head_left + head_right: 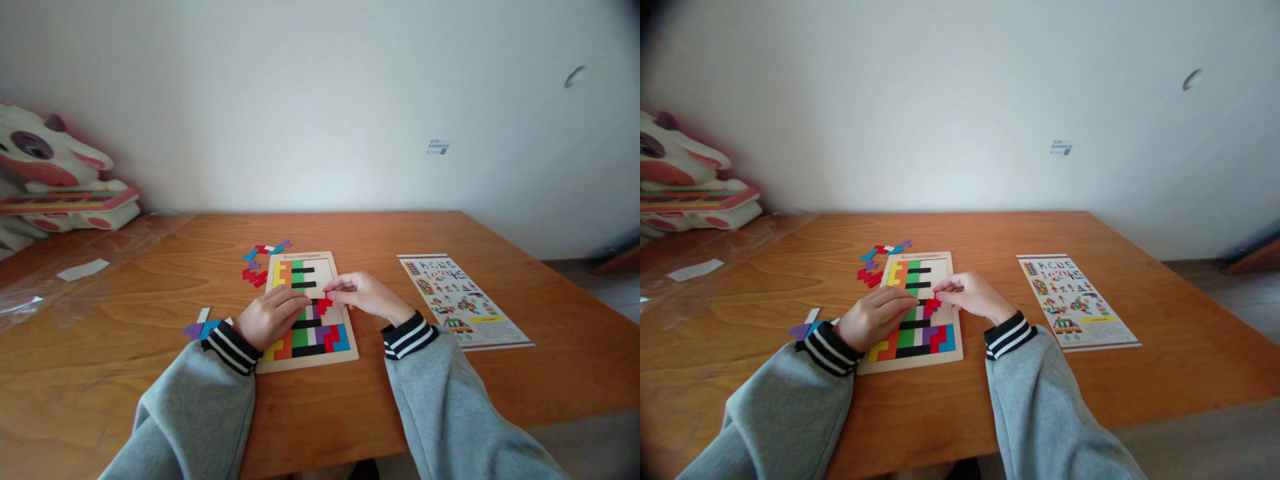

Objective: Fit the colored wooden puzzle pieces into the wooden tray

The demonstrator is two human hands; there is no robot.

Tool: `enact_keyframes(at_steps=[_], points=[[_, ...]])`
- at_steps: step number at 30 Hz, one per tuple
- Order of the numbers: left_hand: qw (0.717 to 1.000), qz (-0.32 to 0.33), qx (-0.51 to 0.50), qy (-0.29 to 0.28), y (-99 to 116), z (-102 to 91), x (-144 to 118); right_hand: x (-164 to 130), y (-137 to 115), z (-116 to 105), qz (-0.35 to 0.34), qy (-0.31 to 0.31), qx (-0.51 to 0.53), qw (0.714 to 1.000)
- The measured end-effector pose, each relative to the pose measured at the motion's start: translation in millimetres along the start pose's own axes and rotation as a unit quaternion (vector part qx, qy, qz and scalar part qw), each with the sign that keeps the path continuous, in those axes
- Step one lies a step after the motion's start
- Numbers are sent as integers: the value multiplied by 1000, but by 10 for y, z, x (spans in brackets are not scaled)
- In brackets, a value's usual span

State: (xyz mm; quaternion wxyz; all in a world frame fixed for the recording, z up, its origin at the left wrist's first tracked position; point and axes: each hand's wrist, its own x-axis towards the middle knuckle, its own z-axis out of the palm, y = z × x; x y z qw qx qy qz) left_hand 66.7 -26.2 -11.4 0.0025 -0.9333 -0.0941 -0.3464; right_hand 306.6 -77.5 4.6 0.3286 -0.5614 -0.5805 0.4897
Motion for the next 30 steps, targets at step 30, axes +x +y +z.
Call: enact_keyframes(at_steps=[30], points=[[990, -4, -50, -130, 116, 100, 20, 46, 230, -17, -24, -13, -76, 997]])
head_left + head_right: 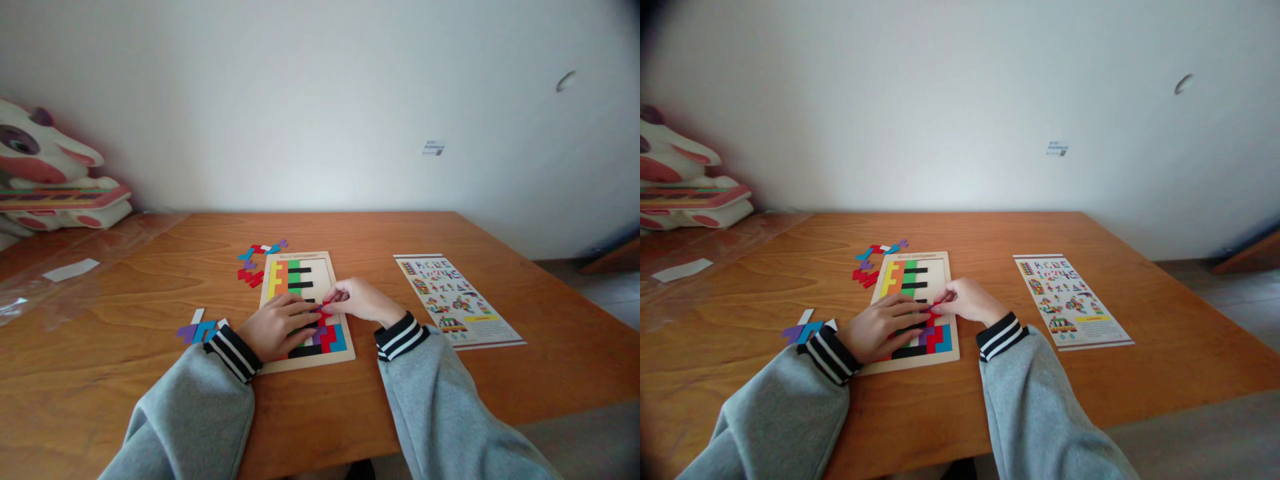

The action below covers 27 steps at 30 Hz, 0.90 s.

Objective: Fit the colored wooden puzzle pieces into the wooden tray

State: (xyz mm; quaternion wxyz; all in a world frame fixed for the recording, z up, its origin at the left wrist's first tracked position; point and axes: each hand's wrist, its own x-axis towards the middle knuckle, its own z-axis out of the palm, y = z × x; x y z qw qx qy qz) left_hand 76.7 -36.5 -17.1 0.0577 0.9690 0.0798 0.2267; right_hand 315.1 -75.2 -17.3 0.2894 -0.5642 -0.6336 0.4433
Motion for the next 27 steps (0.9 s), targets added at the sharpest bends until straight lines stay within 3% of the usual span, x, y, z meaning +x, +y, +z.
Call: enact_keyframes(at_steps=[13, 20, 27], points=[[1000, 9, 8, 9, 6, -15, 19, 16, 53, 36, -43, 19, -69, 996], [1000, 12, 17, 6, -7, -4, 9, 10, 14, 21, -35, 11, -71, 997], [1000, 14, 23, 9, -13, 6, -1, 5, -78, 39, -42, 75, -185, 979]])
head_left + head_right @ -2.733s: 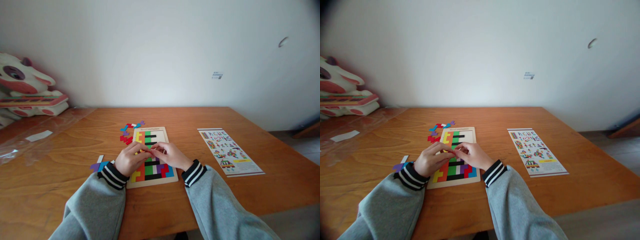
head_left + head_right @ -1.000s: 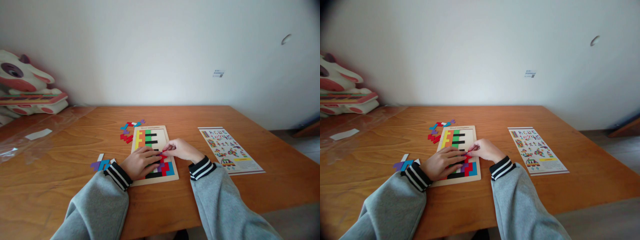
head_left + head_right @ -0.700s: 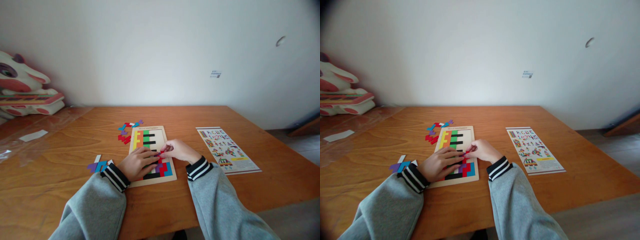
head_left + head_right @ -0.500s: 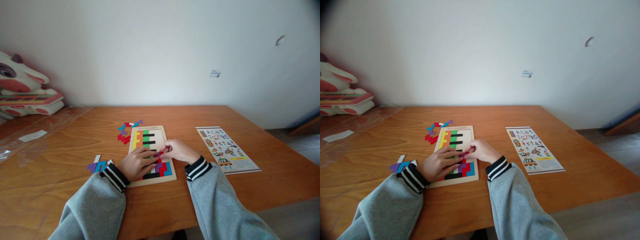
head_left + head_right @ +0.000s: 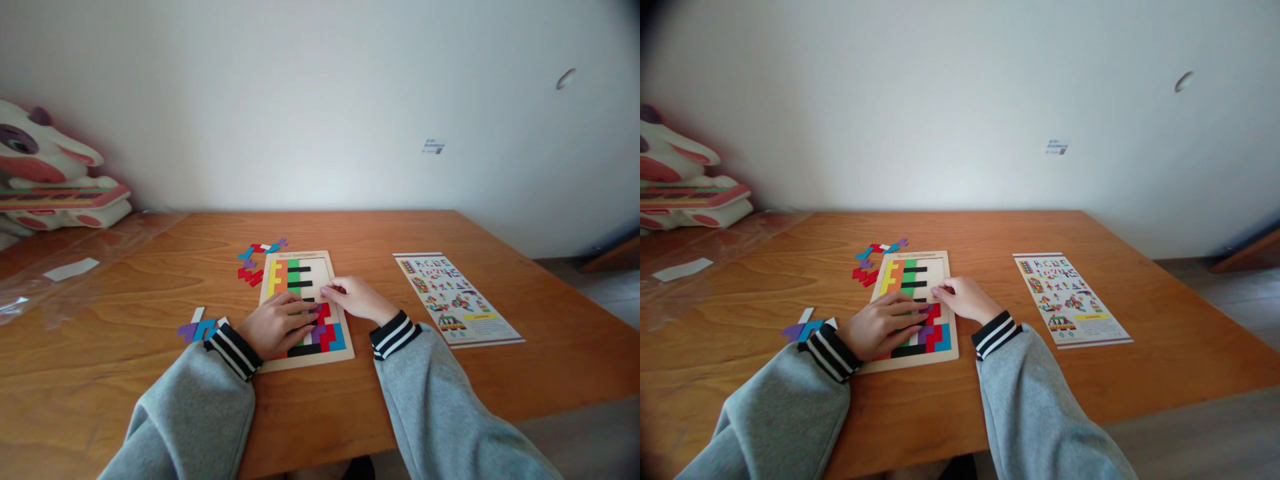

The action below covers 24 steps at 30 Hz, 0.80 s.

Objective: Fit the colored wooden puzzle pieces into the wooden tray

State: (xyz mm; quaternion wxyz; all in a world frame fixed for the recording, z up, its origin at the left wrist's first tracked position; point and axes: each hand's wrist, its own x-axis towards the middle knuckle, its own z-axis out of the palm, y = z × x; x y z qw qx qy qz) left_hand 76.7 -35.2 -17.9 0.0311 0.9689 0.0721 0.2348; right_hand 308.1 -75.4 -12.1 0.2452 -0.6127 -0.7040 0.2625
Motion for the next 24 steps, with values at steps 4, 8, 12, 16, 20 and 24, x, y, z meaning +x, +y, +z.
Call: enact_keyframes(at_steps=[4, 8, 12, 16, 20, 24], points=[[1000, -4, 1, -2, 31, 5, 8, 8, 19, 24, -6, 10, -12, 1000], [996, -73, 53, 25, -22, -15, -14, 6, 23, 23, -1, 14, -12, 1000], [952, -252, 158, 67, -258, -78, -157, -4, -6, 13, 4, 12, 3, 1000], [920, -343, 183, 50, -515, -126, -367, -8, -4, 21, -2, 22, 14, 1000], [911, -373, 174, 17, -628, -118, -479, -9, 23, 33, 8, 41, 18, 999], [901, -397, 172, 0, -687, -98, -462, -12, 31, 36, 28, 58, -21, 998]])
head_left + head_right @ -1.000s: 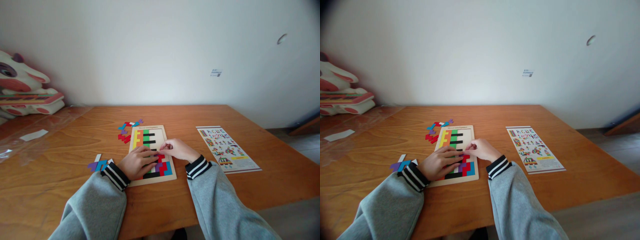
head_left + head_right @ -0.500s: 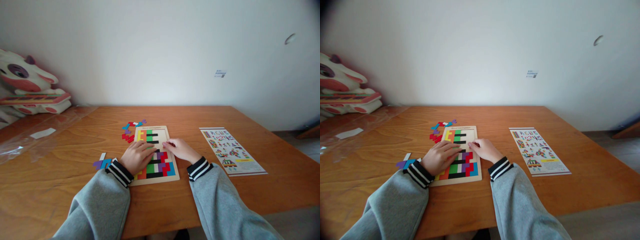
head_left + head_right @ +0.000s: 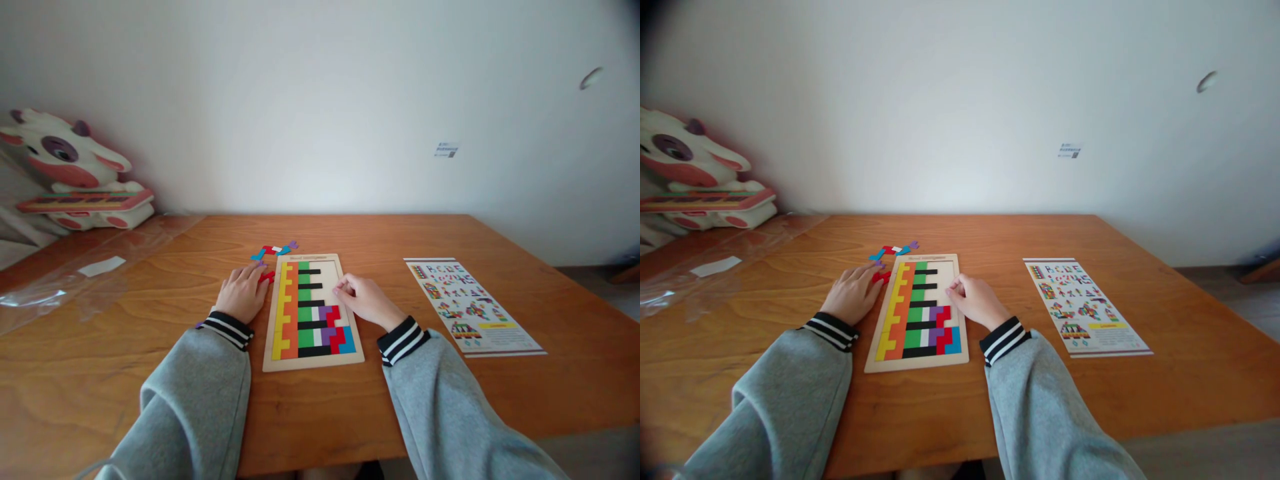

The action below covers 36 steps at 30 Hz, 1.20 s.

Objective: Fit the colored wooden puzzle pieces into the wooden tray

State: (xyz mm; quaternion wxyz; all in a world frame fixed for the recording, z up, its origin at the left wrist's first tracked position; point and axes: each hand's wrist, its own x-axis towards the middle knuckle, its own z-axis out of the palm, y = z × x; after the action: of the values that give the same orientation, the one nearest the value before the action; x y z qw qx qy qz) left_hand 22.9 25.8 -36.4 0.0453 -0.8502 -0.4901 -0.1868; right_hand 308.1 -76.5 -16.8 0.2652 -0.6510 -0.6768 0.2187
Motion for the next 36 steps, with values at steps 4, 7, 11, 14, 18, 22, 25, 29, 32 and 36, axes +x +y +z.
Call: enact_keyframes(at_steps=[4, 7, 11, 14, 18, 22, 25, 29, 32, 36], points=[[999, -25, -3, -22, 9, 33, 110, -6, -10, 4, 3, -5, -23, 1000], [997, -40, 5, -58, 19, 63, 168, -5, -11, 10, 2, 4, -30, 1000], [996, -47, 27, -69, 35, 54, 174, -3, -8, 10, 6, 11, -34, 999], [995, -53, 52, -63, 47, -15, 145, -2, -9, 4, 13, 16, -36, 999], [991, -81, 88, -66, 22, -91, 106, -1, -22, -7, 17, 17, -50, 998], [993, -72, 73, -61, -48, -71, 88, -7, -46, -18, 24, 14, -52, 998], [995, -61, 59, -61, -95, -63, 87, -13, -53, -22, 18, 12, -44, 999], [997, -53, 40, -50, -163, -104, 102, -12, -36, -14, 12, 13, -46, 999], [998, -45, 10, -45, -209, -136, 114, -8, -14, -1, 13, 18, -52, 998], [994, -108, -24, -25, -202, -148, 109, -3, 9, 17, 11, 20, -53, 998]])
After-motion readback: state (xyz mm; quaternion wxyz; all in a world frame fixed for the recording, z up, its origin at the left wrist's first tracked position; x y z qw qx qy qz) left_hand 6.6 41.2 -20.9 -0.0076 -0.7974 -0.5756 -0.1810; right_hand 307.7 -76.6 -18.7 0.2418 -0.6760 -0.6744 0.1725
